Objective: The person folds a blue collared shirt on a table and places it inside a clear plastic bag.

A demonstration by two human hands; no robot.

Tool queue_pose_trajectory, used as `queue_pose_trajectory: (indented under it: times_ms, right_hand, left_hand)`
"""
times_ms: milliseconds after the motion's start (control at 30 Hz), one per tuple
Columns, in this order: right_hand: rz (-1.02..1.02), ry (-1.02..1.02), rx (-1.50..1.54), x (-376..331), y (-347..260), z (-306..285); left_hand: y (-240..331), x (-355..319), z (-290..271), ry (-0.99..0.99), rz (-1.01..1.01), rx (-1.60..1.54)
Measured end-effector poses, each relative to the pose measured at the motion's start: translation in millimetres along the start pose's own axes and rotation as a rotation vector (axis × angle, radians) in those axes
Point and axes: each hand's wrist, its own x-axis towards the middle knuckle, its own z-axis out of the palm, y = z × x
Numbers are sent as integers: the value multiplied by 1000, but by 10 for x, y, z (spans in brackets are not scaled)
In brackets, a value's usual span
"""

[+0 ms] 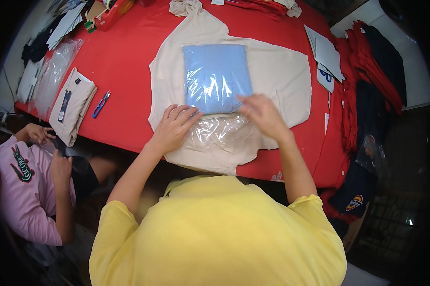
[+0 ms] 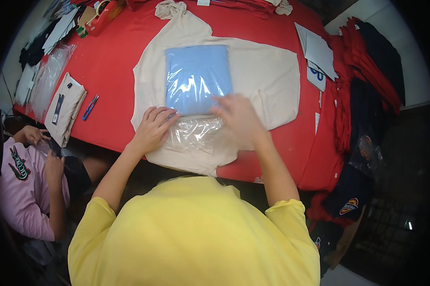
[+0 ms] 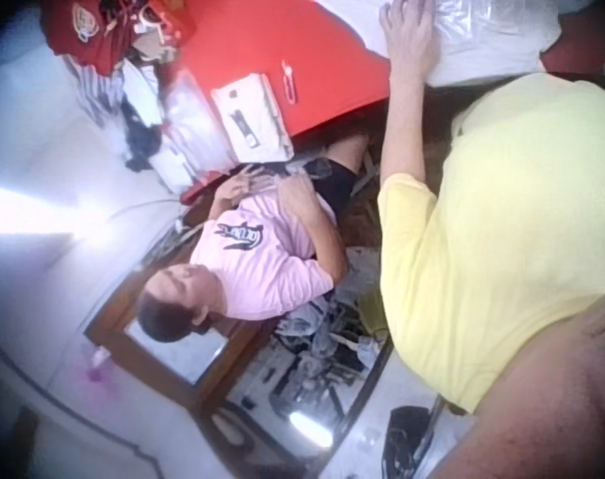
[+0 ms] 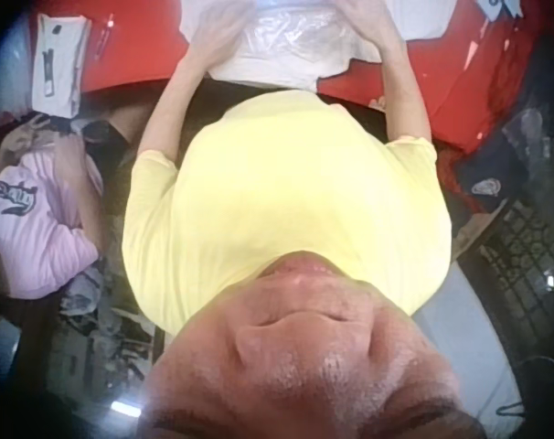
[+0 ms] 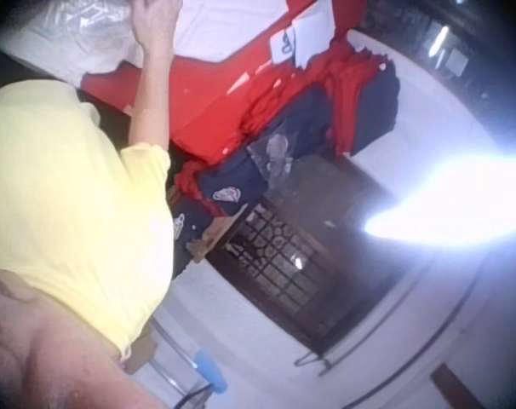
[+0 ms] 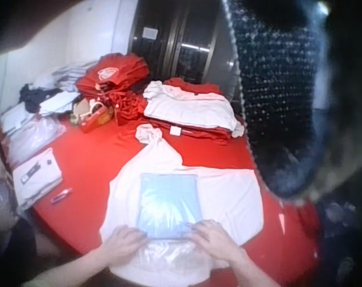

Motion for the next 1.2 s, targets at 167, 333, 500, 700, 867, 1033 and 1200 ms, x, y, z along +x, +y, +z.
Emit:
queue_pose_trajectory:
  times_ms: [167,333,500,700,867,1033,1200]
  right_hand:
    - [-29,401,179,1156,275,-12]
    - [35,312,-324,1720,9,821]
    - [51,262,-441,1658,-25,948]
    - [-1,372,-148,1598,197,801]
    - [142,281,-342,1161,319,875]
    - [104,413,-283,1665,297,910]
    - [34,242,-260,2223,346,741]
  left_hand:
    - [-55,65,145,23,82,-10]
    - [62,-16,288,10,-23,-21]
    - [257,-165,288,23,-195,-89]
    - [293,-221,225,-81,-197,-44]
    - [271,-299,205,-184,-225,-123]
    - [-145,-162,97,-192,-206,31]
    - [-523,66,96,-60,-102,89]
